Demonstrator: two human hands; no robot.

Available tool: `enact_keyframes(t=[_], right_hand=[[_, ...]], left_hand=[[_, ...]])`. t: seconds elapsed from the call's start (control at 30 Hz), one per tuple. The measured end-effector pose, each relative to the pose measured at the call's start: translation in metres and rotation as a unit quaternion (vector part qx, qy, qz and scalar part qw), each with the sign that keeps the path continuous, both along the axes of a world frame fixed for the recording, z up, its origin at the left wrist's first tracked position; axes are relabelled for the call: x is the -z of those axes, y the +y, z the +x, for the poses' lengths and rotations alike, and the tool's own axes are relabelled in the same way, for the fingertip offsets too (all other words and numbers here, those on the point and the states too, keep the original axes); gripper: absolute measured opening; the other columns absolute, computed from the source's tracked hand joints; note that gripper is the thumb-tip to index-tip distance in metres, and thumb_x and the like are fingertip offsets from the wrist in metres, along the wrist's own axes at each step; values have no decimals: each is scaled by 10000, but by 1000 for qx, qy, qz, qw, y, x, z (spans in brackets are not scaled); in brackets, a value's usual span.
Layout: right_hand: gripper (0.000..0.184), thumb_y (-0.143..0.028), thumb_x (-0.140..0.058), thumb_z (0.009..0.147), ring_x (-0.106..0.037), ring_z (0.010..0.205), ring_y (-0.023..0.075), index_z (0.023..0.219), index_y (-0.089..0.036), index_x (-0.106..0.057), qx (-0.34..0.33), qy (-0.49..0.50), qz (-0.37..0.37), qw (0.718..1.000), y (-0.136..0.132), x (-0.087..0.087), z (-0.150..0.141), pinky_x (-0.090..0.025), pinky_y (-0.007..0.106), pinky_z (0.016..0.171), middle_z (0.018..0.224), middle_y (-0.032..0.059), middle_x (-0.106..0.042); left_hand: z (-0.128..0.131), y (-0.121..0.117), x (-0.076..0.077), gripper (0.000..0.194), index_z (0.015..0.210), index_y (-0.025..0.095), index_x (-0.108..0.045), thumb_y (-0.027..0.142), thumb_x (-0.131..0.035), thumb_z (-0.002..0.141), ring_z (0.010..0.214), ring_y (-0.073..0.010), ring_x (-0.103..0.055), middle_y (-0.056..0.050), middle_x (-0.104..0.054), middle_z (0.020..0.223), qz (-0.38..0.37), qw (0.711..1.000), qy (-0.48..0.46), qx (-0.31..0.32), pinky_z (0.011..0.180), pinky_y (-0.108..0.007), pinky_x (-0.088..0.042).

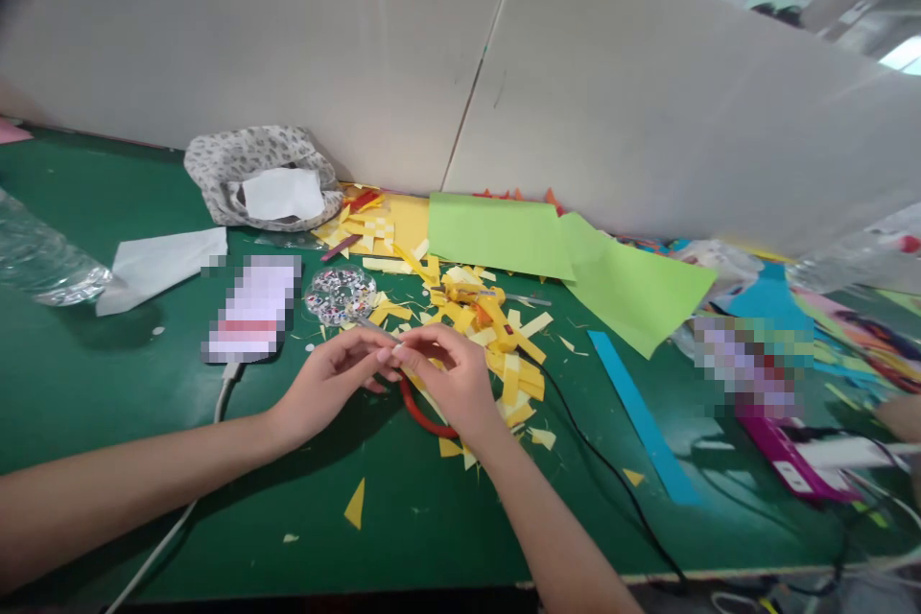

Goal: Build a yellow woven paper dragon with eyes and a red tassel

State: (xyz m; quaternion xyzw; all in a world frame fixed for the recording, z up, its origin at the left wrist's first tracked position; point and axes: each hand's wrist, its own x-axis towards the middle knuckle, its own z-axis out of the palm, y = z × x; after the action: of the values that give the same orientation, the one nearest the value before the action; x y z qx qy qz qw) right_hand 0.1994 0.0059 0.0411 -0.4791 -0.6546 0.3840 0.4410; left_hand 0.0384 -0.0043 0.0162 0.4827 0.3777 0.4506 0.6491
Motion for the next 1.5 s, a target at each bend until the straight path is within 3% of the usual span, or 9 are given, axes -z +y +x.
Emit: enact_keyframes(t=[0.43,1.1,1.5], right_hand=[[69,-291,-746,666,-638,670,148,693,-243,-704,10,59,-13,998,-7,3,2,-565,280,631,729,16,-677],[100,-320,-744,665,-651,688,153,698,-235,-702,30,48,-28,998,-6,9,4,-554,289,675,742,11,-700],[107,-322,-757,644,-633,660,138,668,-233,-703,15,71,-45,996,-5,8,2,-543,278,660,707,7,-685]], left_hand=[[1,-1,3,164,852,159,-609,321,-585,835,787,-125,-658,-12,-659,796,4,999,21,40,668,-210,-523],[0,0,3,221,894,145,-649,346,-601,818,786,-156,-680,-52,-703,842,-9,999,35,32,624,-230,-546],[0,-1,2,198,855,152,-661,338,-617,808,740,-134,-679,-32,-699,794,-5,999,32,21,601,-199,-534]])
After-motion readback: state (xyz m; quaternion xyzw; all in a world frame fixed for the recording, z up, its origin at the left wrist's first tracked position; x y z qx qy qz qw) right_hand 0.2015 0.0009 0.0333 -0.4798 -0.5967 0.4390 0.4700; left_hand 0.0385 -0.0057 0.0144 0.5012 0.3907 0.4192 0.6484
